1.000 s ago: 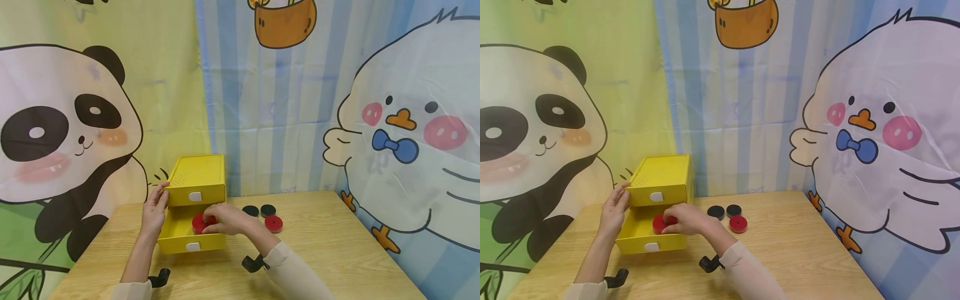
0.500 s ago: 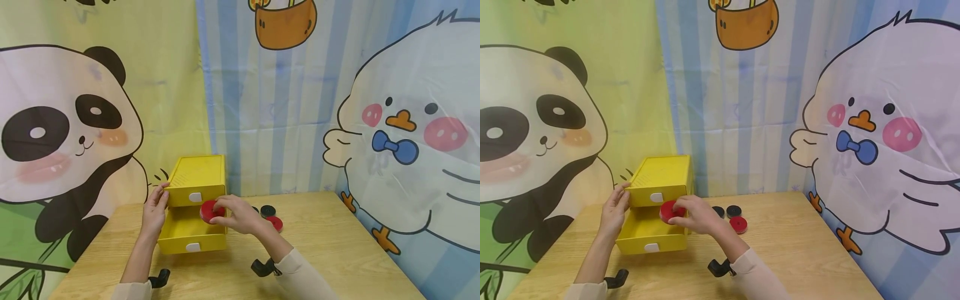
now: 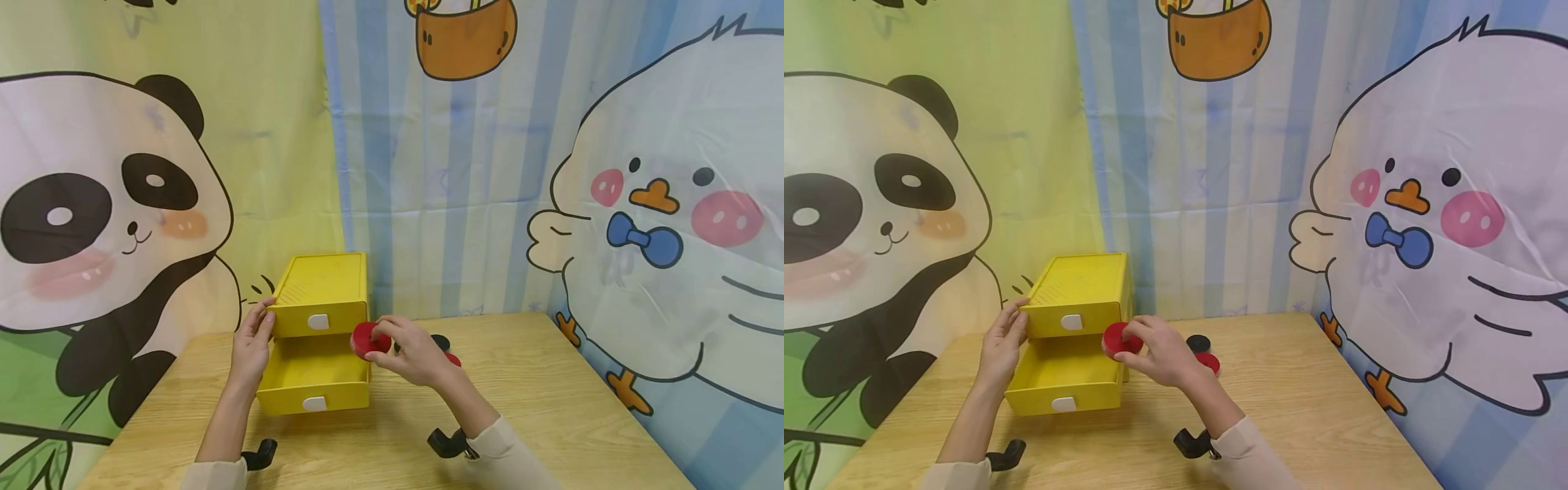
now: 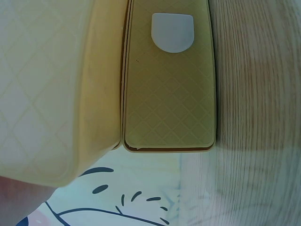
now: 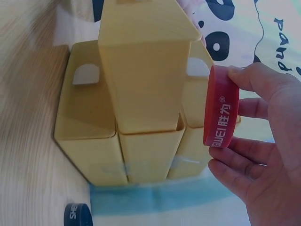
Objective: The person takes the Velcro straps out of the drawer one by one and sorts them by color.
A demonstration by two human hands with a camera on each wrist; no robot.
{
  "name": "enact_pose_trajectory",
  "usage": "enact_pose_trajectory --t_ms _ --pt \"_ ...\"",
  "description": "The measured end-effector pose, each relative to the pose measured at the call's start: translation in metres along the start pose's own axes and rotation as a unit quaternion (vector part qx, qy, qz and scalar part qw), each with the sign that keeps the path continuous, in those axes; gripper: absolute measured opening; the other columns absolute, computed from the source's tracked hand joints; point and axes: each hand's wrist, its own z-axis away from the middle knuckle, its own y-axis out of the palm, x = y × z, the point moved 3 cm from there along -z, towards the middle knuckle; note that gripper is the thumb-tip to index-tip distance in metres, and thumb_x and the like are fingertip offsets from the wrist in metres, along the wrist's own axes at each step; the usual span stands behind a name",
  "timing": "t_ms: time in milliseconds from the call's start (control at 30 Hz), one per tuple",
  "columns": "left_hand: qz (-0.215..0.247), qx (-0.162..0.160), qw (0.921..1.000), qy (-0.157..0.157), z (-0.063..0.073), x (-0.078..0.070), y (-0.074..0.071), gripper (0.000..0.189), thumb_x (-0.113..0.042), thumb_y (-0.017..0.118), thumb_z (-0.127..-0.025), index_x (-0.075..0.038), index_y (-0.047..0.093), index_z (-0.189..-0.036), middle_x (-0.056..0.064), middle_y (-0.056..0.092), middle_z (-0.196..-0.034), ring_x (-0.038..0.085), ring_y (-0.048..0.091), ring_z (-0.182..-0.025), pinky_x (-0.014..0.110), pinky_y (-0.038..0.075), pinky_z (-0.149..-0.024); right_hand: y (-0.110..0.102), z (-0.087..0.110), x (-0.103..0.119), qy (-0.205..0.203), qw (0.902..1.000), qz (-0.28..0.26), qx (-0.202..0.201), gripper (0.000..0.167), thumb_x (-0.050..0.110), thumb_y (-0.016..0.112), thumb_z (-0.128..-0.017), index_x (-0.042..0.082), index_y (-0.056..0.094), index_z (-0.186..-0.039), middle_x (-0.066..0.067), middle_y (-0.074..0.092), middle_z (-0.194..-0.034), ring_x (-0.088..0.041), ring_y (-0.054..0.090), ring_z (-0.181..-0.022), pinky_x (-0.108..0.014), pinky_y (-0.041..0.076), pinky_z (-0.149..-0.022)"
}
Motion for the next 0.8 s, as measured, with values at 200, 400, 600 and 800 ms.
enact_pose_trajectory --t_ms 200,400,600,800 --pt "-0.001 0.003 1.0 -0.002 0.001 0.001 0.0 0.046 -0.039 0.044 -0.112 -0.024 0.047 -0.156 0.002 0.045 -0.158 0.006 0.045 -0.135 0.009 0.04 -0.098 0.0 0.006 -0.006 0.008 0.9997 0.019 0.01 0.031 0.047 0.069 -0.099 0.02 0.07 -0.114 -0.003 0.064 -0.132 -0.022 0.061 -0.116 -0.038 0.057 -0.091" --pt "0.0 0.005 1.0 0.005 0.001 0.0 0.0 0.047 -0.039 0.044 -0.112 -0.024 0.047 -0.156 0.003 0.045 -0.157 0.006 0.046 -0.135 0.009 0.041 -0.099 -0.005 0.012 -0.013 0.02 0.9991 0.038 0.007 0.029 0.047 0.072 -0.097 0.021 0.07 -0.108 -0.005 0.067 -0.127 -0.023 0.065 -0.109 -0.039 0.059 -0.087" --pt "0.003 0.004 1.0 0.004 -0.001 -0.001 -0.001 0.046 -0.039 0.045 -0.111 -0.024 0.048 -0.155 0.004 0.046 -0.156 0.006 0.046 -0.135 0.008 0.042 -0.099 -0.008 0.017 -0.025 0.044 0.9982 0.039 0.016 0.027 0.046 0.076 -0.094 0.022 0.072 -0.104 -0.003 0.068 -0.122 -0.022 0.065 -0.102 -0.04 0.058 -0.084" --pt "0.007 0.005 1.0 -0.002 0.0 -0.001 0.0 0.046 -0.039 0.044 -0.111 -0.023 0.048 -0.155 0.004 0.046 -0.156 0.007 0.046 -0.136 0.008 0.041 -0.102 -0.005 0.021 -0.038 0.095 0.9946 0.041 0.008 0.028 0.042 0.08 -0.091 0.018 0.072 -0.101 -0.005 0.069 -0.118 -0.025 0.065 -0.101 -0.041 0.058 -0.083"
